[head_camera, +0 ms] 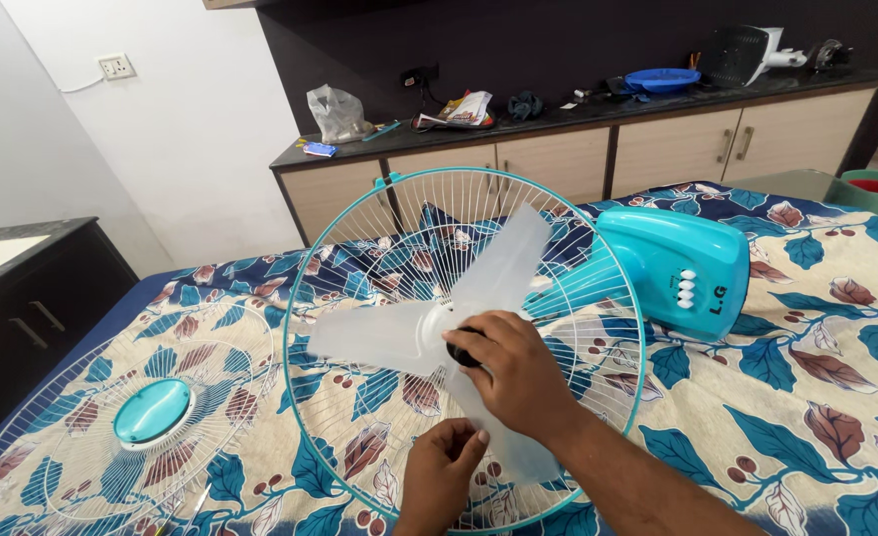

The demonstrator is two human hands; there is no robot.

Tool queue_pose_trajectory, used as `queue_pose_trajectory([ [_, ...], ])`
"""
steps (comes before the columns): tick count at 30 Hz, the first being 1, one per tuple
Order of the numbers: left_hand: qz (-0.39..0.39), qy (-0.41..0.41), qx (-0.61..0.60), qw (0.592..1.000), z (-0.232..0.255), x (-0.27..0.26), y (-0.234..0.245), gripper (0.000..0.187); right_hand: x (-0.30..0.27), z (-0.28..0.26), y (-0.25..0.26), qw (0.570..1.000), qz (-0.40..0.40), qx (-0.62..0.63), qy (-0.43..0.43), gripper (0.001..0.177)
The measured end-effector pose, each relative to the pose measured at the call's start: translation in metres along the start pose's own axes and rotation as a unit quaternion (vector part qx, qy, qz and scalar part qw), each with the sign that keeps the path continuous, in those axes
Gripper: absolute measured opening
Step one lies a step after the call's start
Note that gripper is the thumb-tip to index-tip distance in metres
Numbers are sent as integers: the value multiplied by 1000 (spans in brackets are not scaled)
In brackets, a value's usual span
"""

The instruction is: The person disassembles a teal table fan on a floral bedspread. They remove the front grill, unscrew the center cap, detach the fan blades, and then remove the rear grill and motor housing using a yellow screwdriver.

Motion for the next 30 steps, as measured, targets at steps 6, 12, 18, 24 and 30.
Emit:
queue_pose_trajectory([
  [6, 102, -14, 10, 995, -8, 0, 12, 26, -23, -3, 5, 997, 58, 41, -12, 41],
  [12, 247, -60, -23, 967, -9, -10, 38, 26, -65, -17, -1, 998, -15, 53, 42, 44],
  [18, 115, -59, 38, 991, -7, -33, 43, 28, -96, -25, -20, 998, -10, 35, 57, 46],
  [24, 153, -149, 186, 959, 8, -55, 75, 29, -111, -31, -23, 994, 55, -34, 89, 70],
  [30, 345, -172, 350, 854, 7, -73, 177, 25, -118, -1, -17, 989, 123, 25, -77, 70],
])
Point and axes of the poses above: each hand's wrist, its own x-axis towards the middle knuckle, its own y-axis out of the back of the hand, z = x × y, the point moved 5 cm from there along x, towards the middle knuckle, and after that the axes turned 14 degrees about -y, right-handed, at the moved point
